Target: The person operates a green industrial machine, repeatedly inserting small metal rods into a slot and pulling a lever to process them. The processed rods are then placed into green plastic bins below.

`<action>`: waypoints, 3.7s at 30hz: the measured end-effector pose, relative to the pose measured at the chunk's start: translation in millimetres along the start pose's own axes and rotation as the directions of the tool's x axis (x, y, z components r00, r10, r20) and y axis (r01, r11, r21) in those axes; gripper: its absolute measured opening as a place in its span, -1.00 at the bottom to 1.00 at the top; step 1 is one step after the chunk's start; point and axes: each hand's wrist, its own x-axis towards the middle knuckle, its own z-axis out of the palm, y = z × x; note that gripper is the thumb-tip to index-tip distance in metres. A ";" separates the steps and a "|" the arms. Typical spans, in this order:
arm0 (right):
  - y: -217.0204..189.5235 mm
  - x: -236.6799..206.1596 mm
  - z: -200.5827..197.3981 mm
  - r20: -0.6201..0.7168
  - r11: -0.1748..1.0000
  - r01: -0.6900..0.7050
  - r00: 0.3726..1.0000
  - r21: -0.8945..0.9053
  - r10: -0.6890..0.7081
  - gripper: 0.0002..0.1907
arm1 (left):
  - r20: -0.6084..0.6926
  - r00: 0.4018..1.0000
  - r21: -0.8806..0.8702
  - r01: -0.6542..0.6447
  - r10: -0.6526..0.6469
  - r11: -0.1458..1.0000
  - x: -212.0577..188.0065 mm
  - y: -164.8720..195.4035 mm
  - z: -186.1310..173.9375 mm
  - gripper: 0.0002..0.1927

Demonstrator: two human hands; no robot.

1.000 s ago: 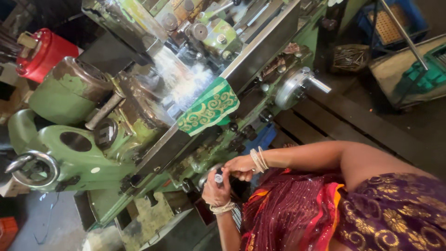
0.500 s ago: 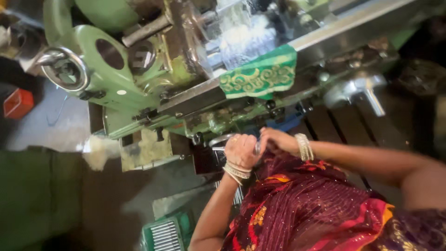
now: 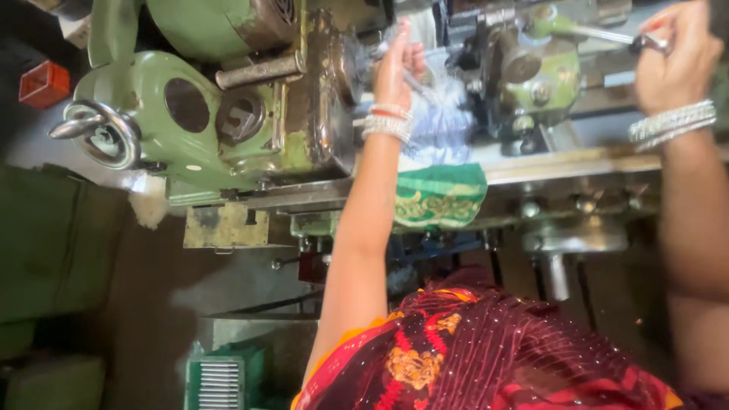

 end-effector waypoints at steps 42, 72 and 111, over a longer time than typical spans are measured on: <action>138.9 11.5 42.2 0.238 0.926 -0.037 0.962 -0.377 0.135 -0.87 | -0.590 0.725 0.414 -0.107 0.356 0.904 105.2 -65.6 34.7 -0.45; 88.4 26.2 34.1 0.373 0.836 -0.146 0.845 -0.529 0.384 -0.82 | -0.530 0.771 0.025 -0.403 0.354 0.915 113.3 -57.9 19.6 -0.53; 137.7 28.8 20.9 0.384 0.848 0.105 0.915 -0.520 0.122 -0.82 | -0.176 0.962 -0.452 -0.268 0.209 0.851 111.5 -52.5 -15.0 -0.58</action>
